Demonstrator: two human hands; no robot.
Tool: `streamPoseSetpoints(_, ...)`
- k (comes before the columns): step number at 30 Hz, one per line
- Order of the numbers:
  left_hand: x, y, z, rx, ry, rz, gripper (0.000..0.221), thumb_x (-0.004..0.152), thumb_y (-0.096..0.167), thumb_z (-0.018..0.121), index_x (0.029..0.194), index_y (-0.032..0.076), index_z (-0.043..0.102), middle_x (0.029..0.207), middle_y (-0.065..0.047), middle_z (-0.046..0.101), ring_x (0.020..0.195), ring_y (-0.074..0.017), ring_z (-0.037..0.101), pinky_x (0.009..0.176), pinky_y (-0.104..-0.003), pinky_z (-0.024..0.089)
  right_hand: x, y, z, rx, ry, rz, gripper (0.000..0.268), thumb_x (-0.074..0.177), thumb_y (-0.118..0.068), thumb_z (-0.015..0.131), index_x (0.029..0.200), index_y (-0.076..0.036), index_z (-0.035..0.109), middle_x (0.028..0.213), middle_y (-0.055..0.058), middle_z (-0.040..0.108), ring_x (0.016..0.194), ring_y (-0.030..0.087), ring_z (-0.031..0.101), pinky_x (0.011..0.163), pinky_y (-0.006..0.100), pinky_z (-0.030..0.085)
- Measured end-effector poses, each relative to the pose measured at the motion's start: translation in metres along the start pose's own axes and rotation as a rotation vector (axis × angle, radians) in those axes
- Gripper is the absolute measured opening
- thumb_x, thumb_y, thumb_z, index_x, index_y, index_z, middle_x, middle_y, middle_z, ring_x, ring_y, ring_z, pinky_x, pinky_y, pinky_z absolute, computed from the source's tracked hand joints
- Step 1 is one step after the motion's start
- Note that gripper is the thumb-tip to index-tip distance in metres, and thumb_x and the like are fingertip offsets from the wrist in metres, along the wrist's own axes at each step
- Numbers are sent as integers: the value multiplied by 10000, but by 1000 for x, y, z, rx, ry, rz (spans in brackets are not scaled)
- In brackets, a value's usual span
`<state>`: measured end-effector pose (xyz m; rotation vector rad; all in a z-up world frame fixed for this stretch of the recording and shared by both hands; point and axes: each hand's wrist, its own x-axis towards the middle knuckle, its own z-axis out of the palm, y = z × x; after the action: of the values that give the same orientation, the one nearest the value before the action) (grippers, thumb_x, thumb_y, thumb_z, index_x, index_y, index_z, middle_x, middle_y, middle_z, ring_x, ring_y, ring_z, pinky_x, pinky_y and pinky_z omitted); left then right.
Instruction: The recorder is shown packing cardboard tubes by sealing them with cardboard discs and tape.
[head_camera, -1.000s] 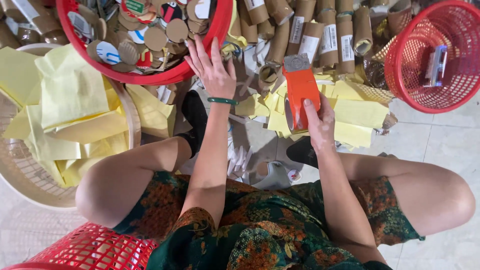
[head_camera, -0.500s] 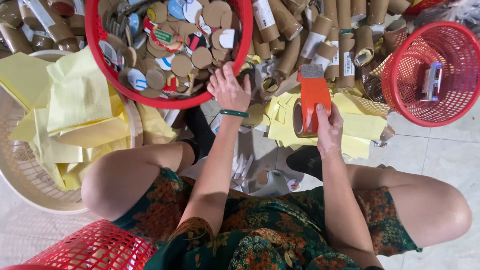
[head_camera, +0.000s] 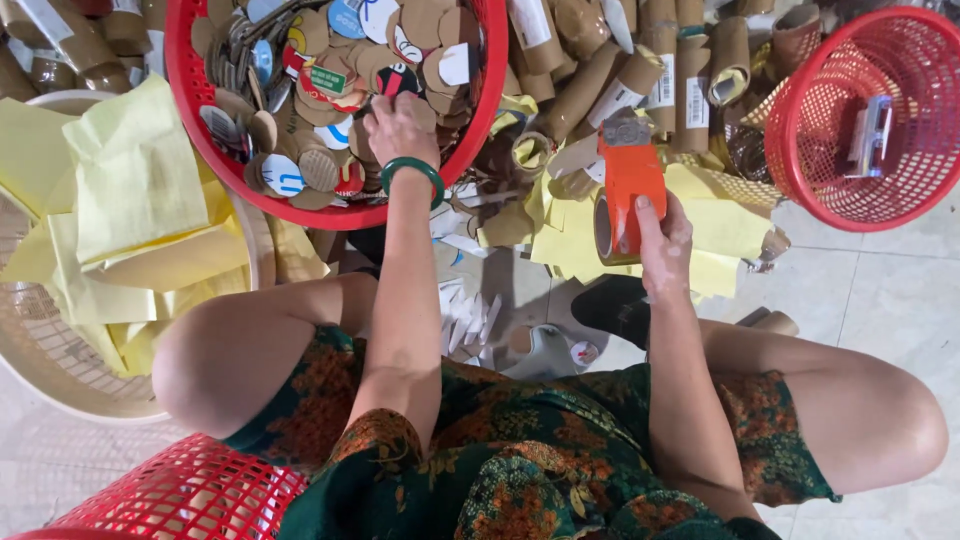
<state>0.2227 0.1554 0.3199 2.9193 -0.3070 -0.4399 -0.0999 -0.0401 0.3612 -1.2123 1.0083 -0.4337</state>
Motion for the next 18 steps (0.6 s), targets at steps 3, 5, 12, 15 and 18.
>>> streamPoseSetpoints(3,-7,-6,6,-72,171,143,664,689,196,896,1271,62,606,1334,-201,472,1255,-420,483,1070,-507,440,5,7,-20,-11,40,-23,415,1013,-211,663,1346,23,582,1215,94,704,1094,161,667,970,289,525)
streamPoseSetpoints(5,-31,13,-18,-571,520,273,726,820,269,913,1391,32,532,1335,-155,483,1268,-359,553,1074,-459,539,10,11,-39,39,144,-81,372,1038,-216,667,1328,10,611,1180,82,699,1047,145,654,931,290,531)
streamPoseSetpoints(12,-82,88,28,-484,135,697,784,727,284,958,1339,31,538,1282,-211,526,1188,-402,551,1043,-470,502,-2,-22,-57,110,167,-49,340,1025,-203,676,1302,-10,635,1157,70,709,1006,135,679,880,277,549)
streamPoseSetpoints(15,-75,82,89,-343,18,578,783,669,219,935,1317,25,541,1294,-221,561,1229,-433,513,1034,-467,474,-11,-26,-53,30,146,-54,350,1026,-198,680,1297,18,628,1171,83,722,1035,133,686,913,267,547)
streamPoseSetpoints(18,-71,76,125,-437,55,553,788,727,165,908,1372,-7,489,1333,-234,563,1259,-432,528,1090,-484,446,-15,-27,-52,21,205,113,410,985,-213,667,1328,5,620,1078,116,710,820,195,617,666,341,454)
